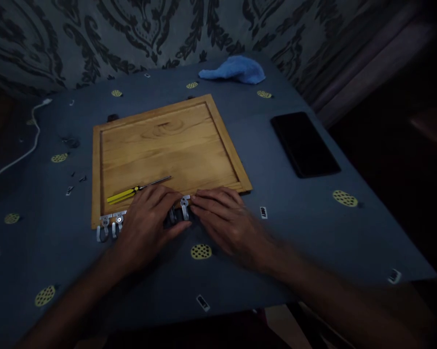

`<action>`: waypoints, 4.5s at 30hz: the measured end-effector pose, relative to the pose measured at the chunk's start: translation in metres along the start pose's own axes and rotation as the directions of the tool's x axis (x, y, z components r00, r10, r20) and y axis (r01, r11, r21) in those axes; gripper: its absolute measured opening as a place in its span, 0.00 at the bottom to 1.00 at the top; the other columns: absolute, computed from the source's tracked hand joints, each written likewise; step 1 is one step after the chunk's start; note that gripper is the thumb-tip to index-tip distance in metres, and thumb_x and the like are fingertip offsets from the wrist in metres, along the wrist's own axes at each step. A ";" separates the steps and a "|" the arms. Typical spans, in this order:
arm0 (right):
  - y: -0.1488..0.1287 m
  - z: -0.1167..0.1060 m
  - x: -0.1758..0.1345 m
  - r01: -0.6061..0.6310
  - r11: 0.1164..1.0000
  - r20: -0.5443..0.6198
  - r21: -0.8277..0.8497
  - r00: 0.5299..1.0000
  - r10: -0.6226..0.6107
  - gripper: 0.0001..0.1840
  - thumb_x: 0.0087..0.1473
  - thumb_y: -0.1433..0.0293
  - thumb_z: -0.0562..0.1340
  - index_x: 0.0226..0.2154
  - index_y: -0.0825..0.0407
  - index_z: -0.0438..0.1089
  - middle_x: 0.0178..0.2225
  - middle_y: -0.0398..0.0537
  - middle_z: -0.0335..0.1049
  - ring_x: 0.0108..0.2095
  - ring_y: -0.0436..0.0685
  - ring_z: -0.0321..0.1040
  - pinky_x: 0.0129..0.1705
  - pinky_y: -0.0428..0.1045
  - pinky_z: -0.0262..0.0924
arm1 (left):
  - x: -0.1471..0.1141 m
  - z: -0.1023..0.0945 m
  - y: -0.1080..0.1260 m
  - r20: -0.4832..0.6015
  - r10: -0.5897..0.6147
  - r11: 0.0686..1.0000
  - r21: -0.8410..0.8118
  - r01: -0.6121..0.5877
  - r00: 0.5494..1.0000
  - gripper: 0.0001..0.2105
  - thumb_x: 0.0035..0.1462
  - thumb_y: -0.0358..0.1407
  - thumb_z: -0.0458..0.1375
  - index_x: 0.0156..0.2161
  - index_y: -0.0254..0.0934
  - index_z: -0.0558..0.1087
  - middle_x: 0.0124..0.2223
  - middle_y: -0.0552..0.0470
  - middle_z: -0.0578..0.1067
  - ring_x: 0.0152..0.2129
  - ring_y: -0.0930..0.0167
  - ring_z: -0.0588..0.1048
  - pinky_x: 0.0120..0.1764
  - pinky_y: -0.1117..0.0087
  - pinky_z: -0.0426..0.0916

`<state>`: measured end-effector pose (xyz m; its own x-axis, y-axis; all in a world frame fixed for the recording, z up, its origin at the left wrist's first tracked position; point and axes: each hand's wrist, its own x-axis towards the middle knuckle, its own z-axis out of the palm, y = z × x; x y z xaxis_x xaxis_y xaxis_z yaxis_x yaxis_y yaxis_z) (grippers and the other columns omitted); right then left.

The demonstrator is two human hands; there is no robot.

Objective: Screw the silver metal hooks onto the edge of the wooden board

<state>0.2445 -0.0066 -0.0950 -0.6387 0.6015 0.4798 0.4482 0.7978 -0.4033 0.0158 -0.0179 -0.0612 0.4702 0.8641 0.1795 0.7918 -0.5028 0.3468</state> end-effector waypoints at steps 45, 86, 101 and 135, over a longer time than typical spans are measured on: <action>0.008 0.011 -0.001 0.083 0.989 0.038 -0.123 0.996 -0.079 0.16 0.63 0.77 0.61 0.50 0.48 0.76 0.55 0.46 0.78 0.56 0.59 0.70 0.63 0.61 0.56 | -0.056 -0.063 -0.042 -0.253 -0.243 0.964 0.046 0.263 0.936 0.16 0.67 0.49 0.58 0.51 0.41 0.75 0.46 0.50 0.79 0.41 0.64 0.79 0.41 0.65 0.74; 0.009 0.009 0.001 0.098 0.987 0.058 -0.129 0.994 -0.091 0.15 0.66 0.76 0.60 0.51 0.49 0.76 0.55 0.51 0.78 0.58 0.61 0.69 0.62 0.64 0.59 | 0.000 0.000 0.003 -0.049 -0.043 0.999 0.025 0.045 0.998 0.15 0.60 0.43 0.66 0.47 0.36 0.75 0.50 0.42 0.77 0.52 0.56 0.72 0.55 0.50 0.69; 0.003 0.009 -0.001 0.065 0.995 0.039 -0.077 0.997 -0.062 0.19 0.65 0.77 0.59 0.55 0.52 0.74 0.58 0.56 0.75 0.59 0.64 0.67 0.60 0.65 0.62 | 0.001 -0.004 0.004 -0.027 -0.037 0.999 -0.005 0.037 0.999 0.15 0.61 0.42 0.65 0.49 0.39 0.73 0.49 0.44 0.77 0.51 0.57 0.73 0.55 0.49 0.70; 0.017 0.017 -0.003 0.181 0.960 -0.032 -0.213 0.981 -0.192 0.18 0.64 0.78 0.56 0.50 0.50 0.76 0.51 0.50 0.80 0.53 0.61 0.73 0.57 0.61 0.61 | -0.106 -0.097 -0.175 -0.592 -0.672 0.666 -0.219 0.713 0.445 0.13 0.68 0.42 0.57 0.47 0.33 0.74 0.43 0.52 0.77 0.42 0.67 0.77 0.48 0.60 0.74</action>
<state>0.2434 0.0044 -0.1168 -0.6926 0.4383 0.5728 0.4479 0.8839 -0.1348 -0.2103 -0.0193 -0.0517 -0.5533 0.7351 0.3918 0.7771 0.2861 0.5606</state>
